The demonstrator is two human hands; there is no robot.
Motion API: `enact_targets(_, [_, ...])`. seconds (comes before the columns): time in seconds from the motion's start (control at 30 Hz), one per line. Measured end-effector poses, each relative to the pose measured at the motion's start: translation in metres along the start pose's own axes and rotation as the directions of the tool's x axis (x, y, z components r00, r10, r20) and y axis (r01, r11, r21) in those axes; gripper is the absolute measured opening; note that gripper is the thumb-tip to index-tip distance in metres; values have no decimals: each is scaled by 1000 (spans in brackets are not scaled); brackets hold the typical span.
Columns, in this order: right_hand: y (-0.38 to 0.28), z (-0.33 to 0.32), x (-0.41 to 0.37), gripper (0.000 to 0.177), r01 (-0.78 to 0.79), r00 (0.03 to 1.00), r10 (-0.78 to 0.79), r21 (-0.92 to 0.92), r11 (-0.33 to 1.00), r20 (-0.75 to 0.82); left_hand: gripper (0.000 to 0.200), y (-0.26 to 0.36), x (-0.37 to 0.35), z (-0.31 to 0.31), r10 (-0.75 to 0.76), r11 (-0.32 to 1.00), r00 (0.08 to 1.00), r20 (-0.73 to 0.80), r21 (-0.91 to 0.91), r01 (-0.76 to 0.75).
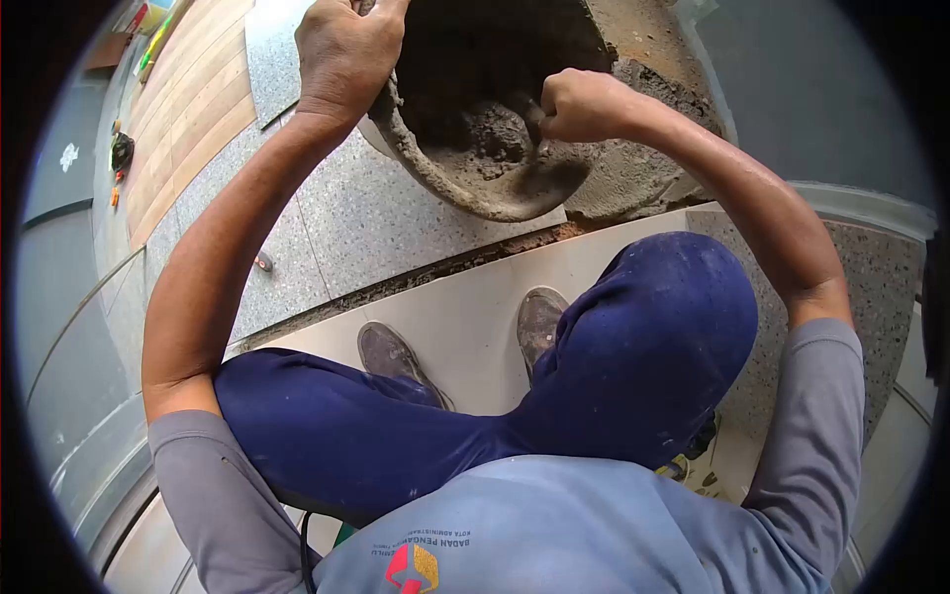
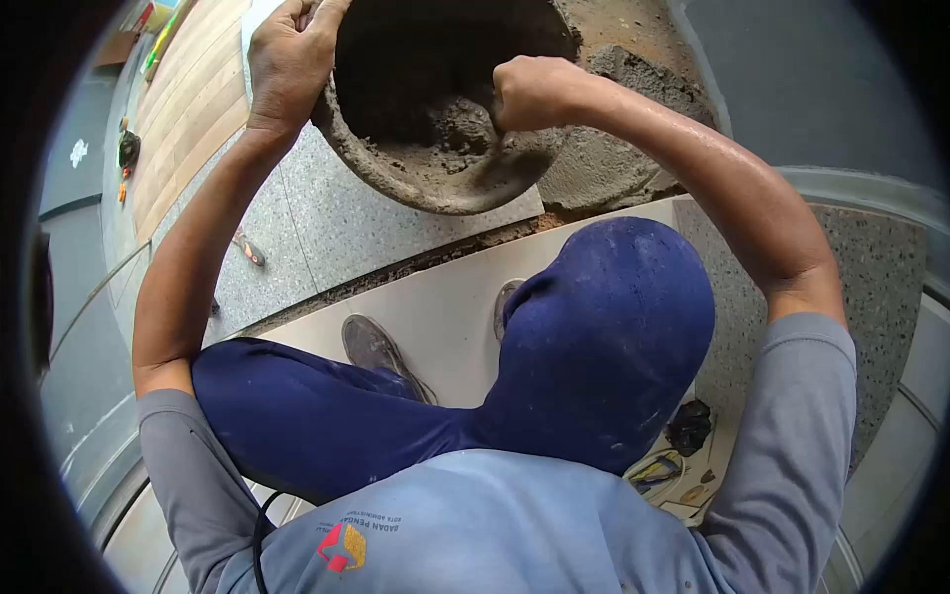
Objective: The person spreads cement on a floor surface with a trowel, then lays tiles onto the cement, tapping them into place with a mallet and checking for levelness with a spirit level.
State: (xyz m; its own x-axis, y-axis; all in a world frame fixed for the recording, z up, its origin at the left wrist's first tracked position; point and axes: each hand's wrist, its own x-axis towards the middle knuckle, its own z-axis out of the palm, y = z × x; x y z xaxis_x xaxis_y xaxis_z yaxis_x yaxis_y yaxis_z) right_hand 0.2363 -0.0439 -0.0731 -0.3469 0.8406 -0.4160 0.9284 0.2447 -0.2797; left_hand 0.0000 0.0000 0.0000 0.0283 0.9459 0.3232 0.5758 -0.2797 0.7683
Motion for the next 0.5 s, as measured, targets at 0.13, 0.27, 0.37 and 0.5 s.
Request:
enact_targets(0.13, [10,-6,-4,29,-152,984,94,439,886,152,28,3,22,-3,64,998,998,-8,-14,-64])
enact_targets(0.27, [5,-13,-50,28,-224,974,176,563,796,140,30,-28,17,-5,-15,997,1000,23,-78,17])
enact_targets(0.37, [5,-24,-72,29,-242,965,247,635,733,83,34,-70,25,-16,-23,999,999,26,-32,24])
enact_targets(0.5, [40,-36,-92,29,-153,960,276,741,654,-45,38,-103,33,-33,-61,997,998,-24,-39,60])
